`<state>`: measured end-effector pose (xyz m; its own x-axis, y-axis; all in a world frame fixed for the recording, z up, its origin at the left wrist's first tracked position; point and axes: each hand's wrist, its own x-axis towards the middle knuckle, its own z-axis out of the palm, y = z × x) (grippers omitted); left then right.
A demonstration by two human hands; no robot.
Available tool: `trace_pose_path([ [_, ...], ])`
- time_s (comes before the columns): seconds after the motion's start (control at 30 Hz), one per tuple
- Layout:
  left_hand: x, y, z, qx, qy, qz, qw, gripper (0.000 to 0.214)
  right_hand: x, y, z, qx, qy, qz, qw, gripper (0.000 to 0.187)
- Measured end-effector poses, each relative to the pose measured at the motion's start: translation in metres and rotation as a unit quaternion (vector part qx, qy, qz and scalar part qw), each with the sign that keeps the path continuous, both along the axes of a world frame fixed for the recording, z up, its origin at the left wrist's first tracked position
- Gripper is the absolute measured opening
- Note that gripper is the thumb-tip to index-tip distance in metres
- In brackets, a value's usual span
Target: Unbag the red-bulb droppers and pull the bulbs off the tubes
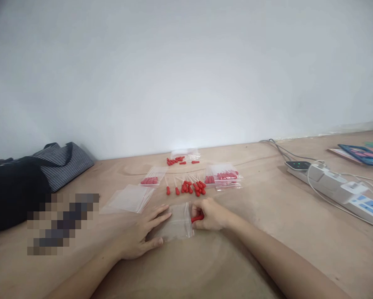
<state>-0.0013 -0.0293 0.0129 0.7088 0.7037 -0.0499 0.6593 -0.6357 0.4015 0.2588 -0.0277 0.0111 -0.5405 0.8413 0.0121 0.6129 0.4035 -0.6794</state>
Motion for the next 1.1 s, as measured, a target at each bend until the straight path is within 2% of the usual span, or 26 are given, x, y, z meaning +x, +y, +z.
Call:
trace_pose_path([
  [0.07, 0.001, 0.001, -0.003, 0.007, -0.020, 0.037, 0.999, 0.043, 0.008, 0.000, 0.004, -0.017, 0.009, 0.003, 1.000, 0.009],
  [0.17, 0.003, 0.005, -0.006, 0.023, -0.062, 0.097, 0.993, 0.037, 0.020, 0.000, 0.010, -0.043, -0.007, -0.006, 0.999, 0.008],
  [0.33, 0.005, 0.012, -0.014, 0.035, -0.110, 0.144, 0.983, 0.034, 0.052, 0.007, 0.017, -0.129, -0.030, -0.001, 0.991, 0.011],
  [0.47, 0.007, 0.011, -0.016, 0.024, -0.138, 0.158, 0.977, 0.029, 0.081, 0.011, 0.028, -0.204, 0.040, -0.013, 0.978, 0.016],
  [0.57, 0.010, 0.012, -0.011, 0.043, -0.129, 0.147, 0.980, 0.031, 0.089, 0.017, 0.036, -0.201, 0.113, -0.046, 0.972, 0.021],
  [0.63, 0.011, 0.016, -0.005, 0.032, -0.106, 0.138, 0.984, 0.033, 0.083, 0.026, 0.037, -0.170, 0.165, -0.100, 0.966, 0.022],
  [0.7, 0.014, 0.021, 0.002, -0.004, -0.073, 0.149, 0.986, 0.033, 0.067, 0.038, 0.034, -0.127, 0.198, -0.185, 0.954, 0.021],
  [0.77, 0.018, 0.025, 0.010, -0.047, -0.034, 0.168, 0.984, 0.031, 0.046, 0.051, 0.028, -0.094, 0.176, -0.281, 0.939, 0.018],
  [0.8, 0.021, 0.027, 0.013, -0.064, -0.015, 0.173, 0.983, 0.029, 0.035, 0.057, 0.025, -0.076, 0.148, -0.302, 0.939, 0.015],
  [0.9, 0.023, 0.029, 0.027, -0.091, 0.016, 0.156, 0.983, 0.014, 0.007, 0.071, 0.017, -0.063, 0.110, -0.313, 0.941, 0.011],
  [0.97, 0.012, 0.031, 0.039, -0.075, 0.006, 0.146, 0.986, 0.015, -0.004, 0.076, 0.013, -0.058, 0.087, -0.315, 0.943, 0.016],
  [1.03, -0.011, 0.039, 0.050, -0.041, 0.000, 0.152, 0.987, 0.020, -0.010, 0.078, 0.012, -0.053, 0.068, -0.316, 0.945, 0.019],
  [1.1, -0.043, 0.052, 0.057, -0.013, 0.036, 0.181, 0.983, 0.025, -0.013, 0.079, 0.012, -0.049, 0.056, -0.317, 0.946, 0.021],
])
